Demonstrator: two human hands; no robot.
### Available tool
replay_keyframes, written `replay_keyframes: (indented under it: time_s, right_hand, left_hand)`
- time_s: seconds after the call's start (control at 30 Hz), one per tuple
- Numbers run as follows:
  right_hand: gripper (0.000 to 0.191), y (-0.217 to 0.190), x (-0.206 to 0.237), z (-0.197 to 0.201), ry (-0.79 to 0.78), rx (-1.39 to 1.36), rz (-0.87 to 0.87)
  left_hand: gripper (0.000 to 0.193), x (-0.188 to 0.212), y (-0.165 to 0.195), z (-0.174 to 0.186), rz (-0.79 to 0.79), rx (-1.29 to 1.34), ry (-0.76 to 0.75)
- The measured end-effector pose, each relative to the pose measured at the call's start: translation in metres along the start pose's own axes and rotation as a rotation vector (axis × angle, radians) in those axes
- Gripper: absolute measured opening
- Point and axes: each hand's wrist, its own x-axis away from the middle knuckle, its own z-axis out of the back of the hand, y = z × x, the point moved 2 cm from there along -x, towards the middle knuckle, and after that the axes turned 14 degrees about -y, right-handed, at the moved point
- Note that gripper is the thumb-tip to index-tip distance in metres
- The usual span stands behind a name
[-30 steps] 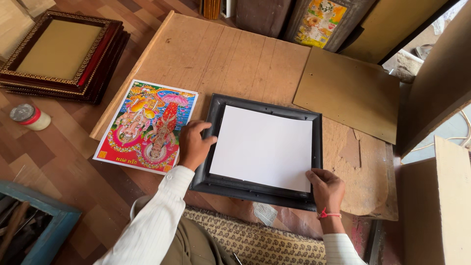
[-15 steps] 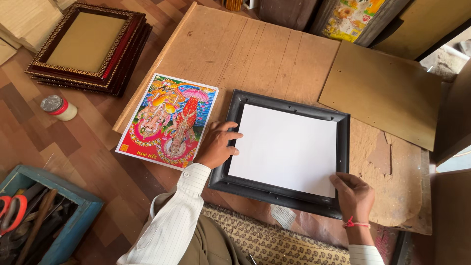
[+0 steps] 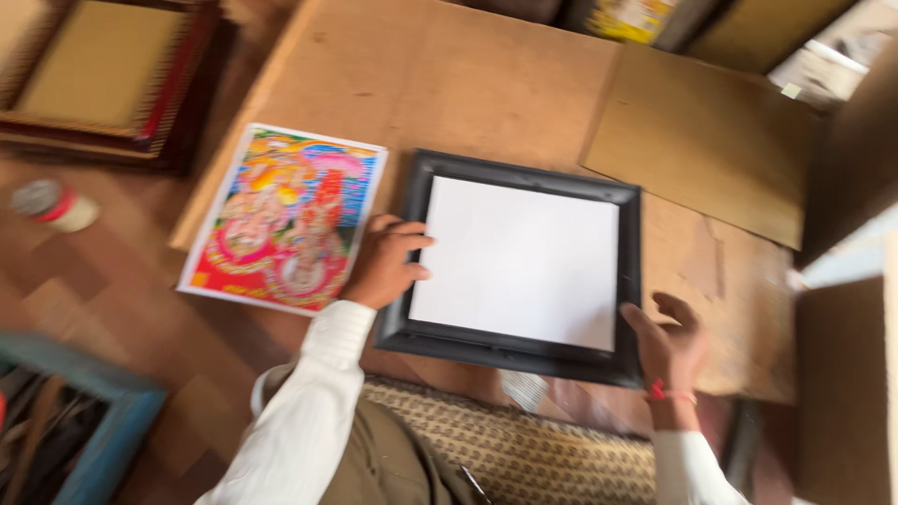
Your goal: The person places a white backing sheet into a black picture frame lying on the workbench, then sets a hardboard back panel over it. They then use small nails and a hand tool to fasten the back panel into the frame, working around the edges.
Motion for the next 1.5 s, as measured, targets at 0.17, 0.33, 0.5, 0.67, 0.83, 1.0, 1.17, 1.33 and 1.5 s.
replay_keyframes:
  time_s: [0.17, 0.33, 0.5, 0.67, 0.83, 1.0, 1.17, 1.33, 1.5]
  right_hand:
    - [0.062, 0.016, -0.01, -0.003, -0.156, -0.359, -0.165]
    - [0.058, 0.0, -0.004, 0.0, -0.205, -0.375, -0.17]
    - [0.06, -0.011, -0.003, 0.003, -0.197, -0.322, -0.169]
    - [0.06, -0.009, -0.005, 0.004, -0.208, -0.325, -0.168]
    - [0.059, -0.007, -0.005, 0.003, -0.218, -0.333, -0.177]
    - [0.062, -0.004, -0.008, 0.001, -0.217, -0.339, -0.16]
    - [0.062, -0.003, -0.01, 0.001, -0.218, -0.343, -0.161]
    - [0.061, -0.007, -0.008, 0.003, -0.214, -0.335, -0.166]
    - [0.063, -0.01, -0.007, 0.003, -0.214, -0.313, -0.187]
  left_hand:
    - [0.048, -0.003, 0.002, -0.003, 0.004, -0.005, -0.062]
    - [0.049, -0.005, 0.008, -0.004, 0.048, -0.006, -0.097]
    - [0.05, -0.007, 0.011, -0.006, 0.093, -0.014, -0.135]
    - [0.05, -0.007, 0.012, -0.005, 0.092, -0.014, -0.14]
    - [0.049, -0.007, 0.012, -0.005, 0.108, -0.016, -0.15]
    - [0.05, -0.008, 0.011, -0.004, 0.098, -0.014, -0.141]
    - [0.049, -0.008, 0.012, -0.004, 0.089, -0.014, -0.14]
    - [0.049, -0.008, 0.013, -0.005, 0.102, -0.022, -0.146]
    - [0.049, -0.007, 0.013, -0.004, 0.09, -0.024, -0.131]
